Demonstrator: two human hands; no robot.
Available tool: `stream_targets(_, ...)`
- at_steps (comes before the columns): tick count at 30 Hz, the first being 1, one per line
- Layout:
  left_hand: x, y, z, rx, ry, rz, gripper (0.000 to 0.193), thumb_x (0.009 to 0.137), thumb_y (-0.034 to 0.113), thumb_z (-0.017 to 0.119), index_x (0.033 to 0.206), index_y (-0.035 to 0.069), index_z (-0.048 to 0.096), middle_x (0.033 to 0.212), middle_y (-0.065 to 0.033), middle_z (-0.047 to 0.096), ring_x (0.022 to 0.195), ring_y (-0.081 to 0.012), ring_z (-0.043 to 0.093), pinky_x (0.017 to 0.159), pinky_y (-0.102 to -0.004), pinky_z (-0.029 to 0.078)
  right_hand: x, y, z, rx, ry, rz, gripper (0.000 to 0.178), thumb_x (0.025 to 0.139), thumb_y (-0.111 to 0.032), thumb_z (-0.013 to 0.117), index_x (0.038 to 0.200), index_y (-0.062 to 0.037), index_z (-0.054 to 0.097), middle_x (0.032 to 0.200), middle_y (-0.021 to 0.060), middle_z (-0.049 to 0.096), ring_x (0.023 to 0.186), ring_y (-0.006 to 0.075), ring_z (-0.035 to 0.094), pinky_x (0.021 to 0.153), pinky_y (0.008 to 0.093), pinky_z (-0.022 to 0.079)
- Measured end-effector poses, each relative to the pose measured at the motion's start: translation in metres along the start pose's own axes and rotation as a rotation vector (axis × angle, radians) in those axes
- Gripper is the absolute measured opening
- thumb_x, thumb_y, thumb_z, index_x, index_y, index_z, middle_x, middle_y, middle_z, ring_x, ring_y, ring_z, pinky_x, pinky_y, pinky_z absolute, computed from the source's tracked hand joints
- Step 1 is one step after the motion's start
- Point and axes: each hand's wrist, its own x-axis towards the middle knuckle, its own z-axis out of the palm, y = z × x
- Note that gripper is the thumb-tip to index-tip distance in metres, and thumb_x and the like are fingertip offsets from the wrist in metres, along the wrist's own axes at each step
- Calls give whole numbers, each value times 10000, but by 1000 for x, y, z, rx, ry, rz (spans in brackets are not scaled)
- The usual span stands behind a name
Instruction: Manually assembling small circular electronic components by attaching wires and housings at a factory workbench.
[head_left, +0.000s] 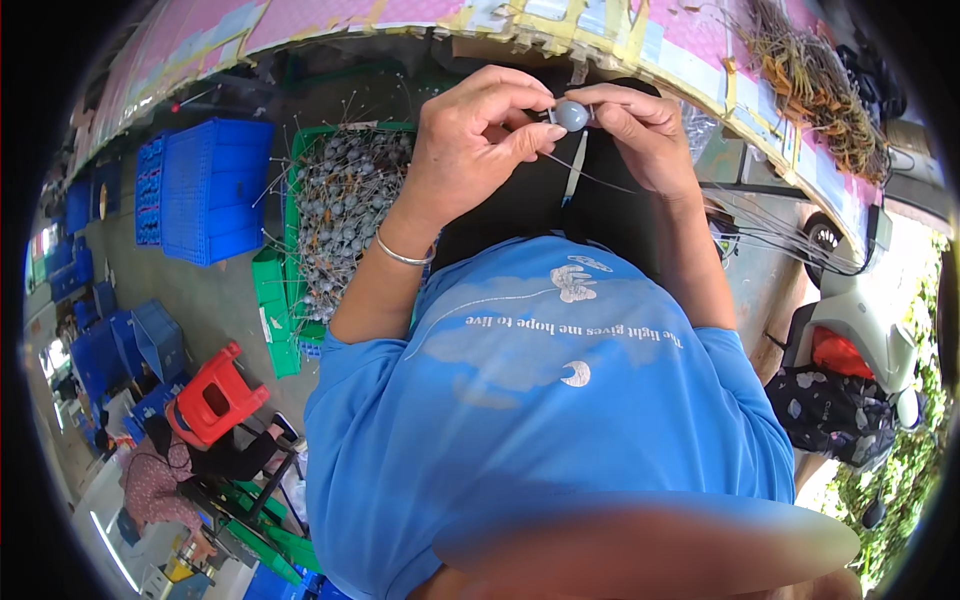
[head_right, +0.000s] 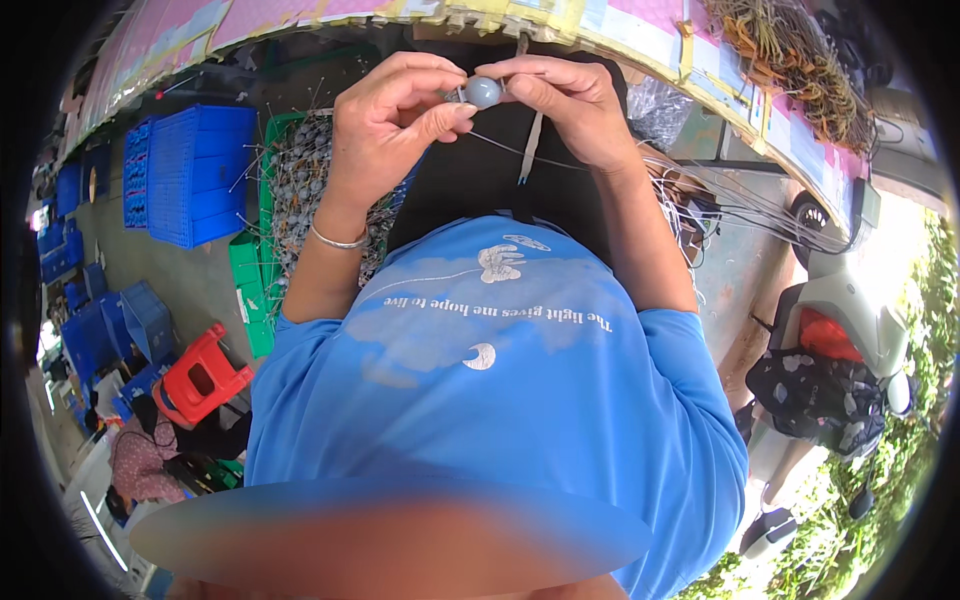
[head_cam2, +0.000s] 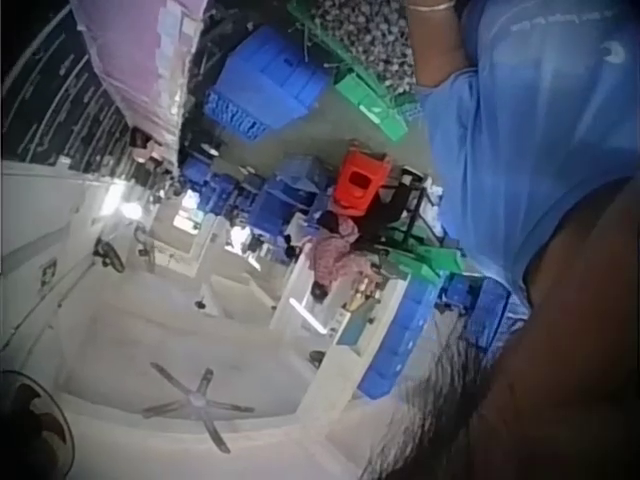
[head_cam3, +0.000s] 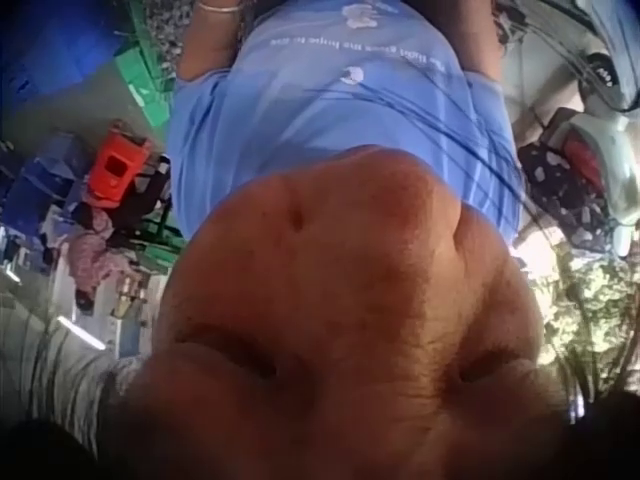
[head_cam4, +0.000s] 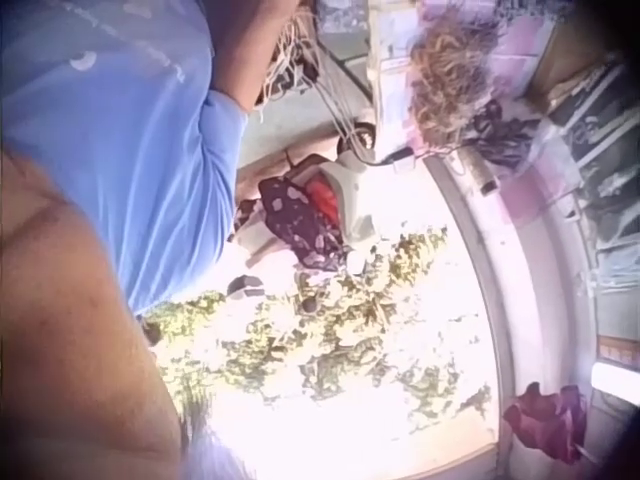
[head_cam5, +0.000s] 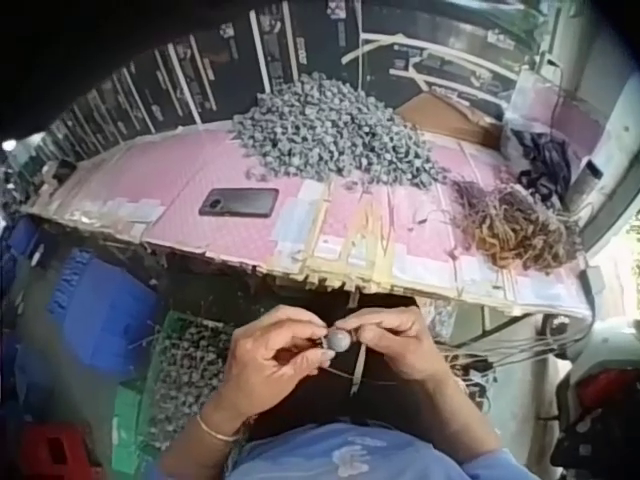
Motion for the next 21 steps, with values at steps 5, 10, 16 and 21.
stream_targets(5,-20,-3,-12,140,72,30,171,776,-11,772,915,-27,675,975,-88,662,665,-120,680,562,-223,567,10,5,16,117,50,1,290,999,-172,540,1163,42,647,1074,163,695,985,208,666,894,333,516)
stream_targets(10,-84,-3,-69,361,283,-312,236,744,122,837,902,4,708,796,-75,689,543,-83,634,492,-224,466,19,13,33,-97,-184,255,323,958,-57,576,1270,26,588,1142,161,674,978,205,676,899,309,519)
stream_targets(16,-235,-15,-181,1220,94,-870,434,829,341,754,1147,57,674,1052,-143,708,920,-288,695,779,-381,547,13,21,9,-114,-100,360,289,966,-45,563,1231,62,605,1102,193,683,936,215,689,901,332,541)
stream_targets(21,-302,-91,-160,1159,440,-670,553,822,408,731,1297,163,592,1392,-153,519,1289,-381,466,1050,-453,411,11,42,18,-59,-131,511,287,964,-59,579,1216,73,607,1095,187,686,926,215,691,892,326,545)
